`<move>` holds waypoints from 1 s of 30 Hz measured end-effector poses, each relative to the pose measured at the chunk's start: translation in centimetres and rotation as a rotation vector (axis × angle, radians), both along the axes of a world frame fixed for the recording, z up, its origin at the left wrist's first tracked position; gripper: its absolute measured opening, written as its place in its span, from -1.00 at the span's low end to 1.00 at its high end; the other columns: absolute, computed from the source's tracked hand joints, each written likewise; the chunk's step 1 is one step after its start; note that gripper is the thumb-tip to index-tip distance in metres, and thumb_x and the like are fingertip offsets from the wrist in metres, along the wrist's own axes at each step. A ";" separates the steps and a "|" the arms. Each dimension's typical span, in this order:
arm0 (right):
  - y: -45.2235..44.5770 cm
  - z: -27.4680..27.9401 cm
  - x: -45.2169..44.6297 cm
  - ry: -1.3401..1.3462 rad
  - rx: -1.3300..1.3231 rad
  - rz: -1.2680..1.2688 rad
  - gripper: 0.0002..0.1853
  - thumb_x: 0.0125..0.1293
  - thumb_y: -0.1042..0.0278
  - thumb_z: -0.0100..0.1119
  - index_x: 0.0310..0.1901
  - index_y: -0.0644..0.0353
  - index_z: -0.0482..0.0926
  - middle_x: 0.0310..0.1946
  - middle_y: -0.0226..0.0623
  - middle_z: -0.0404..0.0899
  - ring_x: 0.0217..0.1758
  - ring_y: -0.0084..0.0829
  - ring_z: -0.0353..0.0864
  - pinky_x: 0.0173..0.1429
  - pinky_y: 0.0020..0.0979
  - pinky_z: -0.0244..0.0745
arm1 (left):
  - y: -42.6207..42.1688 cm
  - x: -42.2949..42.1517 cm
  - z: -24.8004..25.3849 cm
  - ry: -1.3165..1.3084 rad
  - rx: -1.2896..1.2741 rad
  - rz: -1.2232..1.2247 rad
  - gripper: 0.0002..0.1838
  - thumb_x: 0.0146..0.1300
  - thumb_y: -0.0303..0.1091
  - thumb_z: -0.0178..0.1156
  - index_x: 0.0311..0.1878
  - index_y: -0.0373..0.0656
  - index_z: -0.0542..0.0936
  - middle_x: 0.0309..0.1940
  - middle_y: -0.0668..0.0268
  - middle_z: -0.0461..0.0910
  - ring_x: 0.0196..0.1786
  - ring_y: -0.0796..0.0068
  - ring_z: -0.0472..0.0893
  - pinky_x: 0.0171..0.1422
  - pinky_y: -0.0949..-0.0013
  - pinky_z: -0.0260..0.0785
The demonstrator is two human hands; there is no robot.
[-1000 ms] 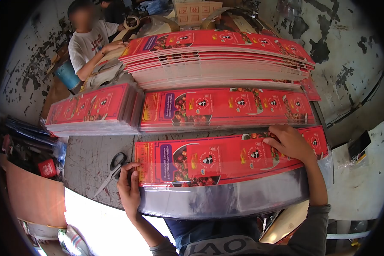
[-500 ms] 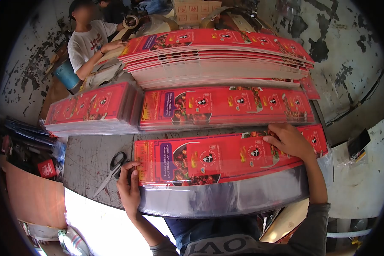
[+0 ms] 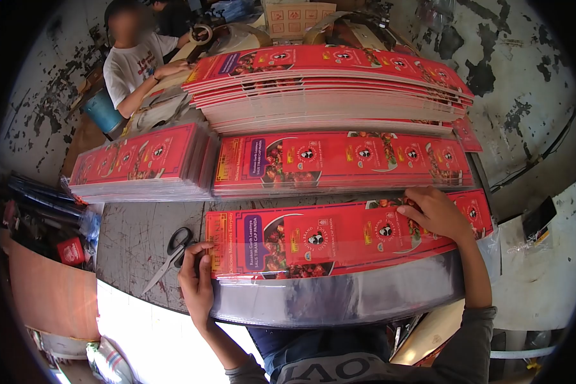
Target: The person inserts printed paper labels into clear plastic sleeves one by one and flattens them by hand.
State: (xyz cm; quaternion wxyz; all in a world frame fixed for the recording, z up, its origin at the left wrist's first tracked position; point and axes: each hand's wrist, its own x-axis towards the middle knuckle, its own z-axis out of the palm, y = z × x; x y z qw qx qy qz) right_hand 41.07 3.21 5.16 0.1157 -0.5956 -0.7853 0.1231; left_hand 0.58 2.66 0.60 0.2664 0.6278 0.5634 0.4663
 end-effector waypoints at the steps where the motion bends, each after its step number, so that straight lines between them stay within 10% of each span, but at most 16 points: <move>1: 0.0 0.0 0.0 0.000 0.001 0.001 -0.55 0.24 0.02 0.02 -0.48 0.35 0.35 -0.54 0.00 0.42 -0.40 0.00 0.45 -0.28 -0.15 0.31 | 0.0 0.0 -0.1 -0.011 0.007 -0.003 -0.84 0.26 -0.49 -0.05 -0.15 -0.30 0.46 -0.40 0.32 0.49 -0.35 0.65 0.38 -0.22 0.60 0.20; 30: -0.1 0.0 -0.1 -0.012 0.021 0.002 -0.56 0.23 0.04 0.03 -0.48 0.35 0.36 -0.55 -0.01 0.43 -0.42 0.00 0.45 -0.28 -0.15 0.32 | -0.1 0.1 0.1 -0.020 -0.007 -0.011 -0.84 0.26 -0.52 -0.07 -0.15 -0.32 0.46 -0.39 0.30 0.49 -0.30 0.64 0.41 -0.16 0.58 0.23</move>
